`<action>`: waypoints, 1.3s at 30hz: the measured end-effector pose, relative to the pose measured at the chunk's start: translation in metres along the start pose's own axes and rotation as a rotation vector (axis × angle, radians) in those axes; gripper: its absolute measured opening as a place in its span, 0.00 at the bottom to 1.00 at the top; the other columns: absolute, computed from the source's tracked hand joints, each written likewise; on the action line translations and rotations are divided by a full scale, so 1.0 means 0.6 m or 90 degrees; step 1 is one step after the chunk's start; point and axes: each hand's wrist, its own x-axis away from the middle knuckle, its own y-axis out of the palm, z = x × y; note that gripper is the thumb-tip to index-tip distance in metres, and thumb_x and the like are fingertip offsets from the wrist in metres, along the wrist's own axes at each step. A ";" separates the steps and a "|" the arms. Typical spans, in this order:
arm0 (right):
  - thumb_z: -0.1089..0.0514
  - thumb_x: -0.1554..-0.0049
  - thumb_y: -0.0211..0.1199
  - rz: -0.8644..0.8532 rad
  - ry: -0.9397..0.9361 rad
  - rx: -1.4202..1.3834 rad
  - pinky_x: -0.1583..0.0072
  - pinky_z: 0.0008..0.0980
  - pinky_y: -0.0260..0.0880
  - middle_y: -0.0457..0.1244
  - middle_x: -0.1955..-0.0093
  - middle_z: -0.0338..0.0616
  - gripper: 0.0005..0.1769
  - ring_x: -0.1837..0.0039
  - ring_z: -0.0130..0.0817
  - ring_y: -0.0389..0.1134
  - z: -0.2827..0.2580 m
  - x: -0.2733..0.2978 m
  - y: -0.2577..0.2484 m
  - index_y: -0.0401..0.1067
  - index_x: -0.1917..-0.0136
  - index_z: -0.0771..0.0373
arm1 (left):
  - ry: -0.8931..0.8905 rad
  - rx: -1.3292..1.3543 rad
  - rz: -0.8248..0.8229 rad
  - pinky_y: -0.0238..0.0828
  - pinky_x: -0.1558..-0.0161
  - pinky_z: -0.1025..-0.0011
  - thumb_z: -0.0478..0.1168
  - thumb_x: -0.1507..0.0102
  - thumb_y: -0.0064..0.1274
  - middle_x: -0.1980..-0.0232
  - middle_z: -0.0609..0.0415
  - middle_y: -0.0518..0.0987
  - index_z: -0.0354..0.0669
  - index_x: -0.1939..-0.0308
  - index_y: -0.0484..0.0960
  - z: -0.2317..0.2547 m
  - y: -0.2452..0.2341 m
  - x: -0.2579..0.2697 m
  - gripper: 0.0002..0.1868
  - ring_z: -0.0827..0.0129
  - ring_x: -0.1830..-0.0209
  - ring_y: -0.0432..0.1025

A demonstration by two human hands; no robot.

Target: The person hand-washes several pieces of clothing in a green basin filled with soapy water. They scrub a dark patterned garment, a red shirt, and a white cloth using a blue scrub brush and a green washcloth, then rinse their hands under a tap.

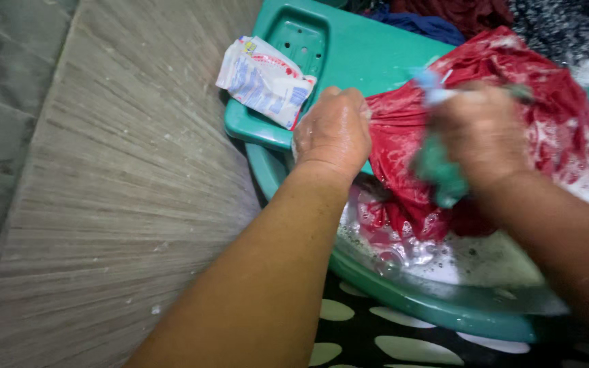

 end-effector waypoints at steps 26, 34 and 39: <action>0.57 0.40 0.63 -0.038 0.179 -0.572 0.49 0.40 0.74 0.70 0.51 0.41 0.12 0.52 0.33 0.72 0.111 0.002 -0.247 0.75 0.42 0.59 | 0.032 0.600 -0.401 0.76 0.59 0.68 0.53 0.40 0.60 0.60 0.52 0.83 0.40 0.48 0.81 0.108 0.079 0.078 0.24 0.69 0.63 0.75; 0.55 0.36 0.63 0.007 0.217 -0.301 0.40 0.49 0.69 0.68 0.51 0.43 0.07 0.48 0.39 0.69 0.155 -0.028 -0.176 0.75 0.46 0.58 | -0.112 0.557 -0.391 0.77 0.65 0.66 0.47 0.39 0.58 0.64 0.50 0.83 0.38 0.56 0.82 0.062 0.054 0.054 0.16 0.69 0.70 0.77; 0.53 0.34 0.63 0.045 0.233 -0.083 0.35 0.54 0.65 0.66 0.51 0.44 0.06 0.45 0.43 0.67 0.224 -0.072 -0.142 0.74 0.48 0.57 | -0.207 0.419 -0.201 0.77 0.61 0.56 0.50 0.38 0.57 0.62 0.46 0.83 0.40 0.57 0.82 0.077 0.024 0.012 0.17 0.56 0.63 0.79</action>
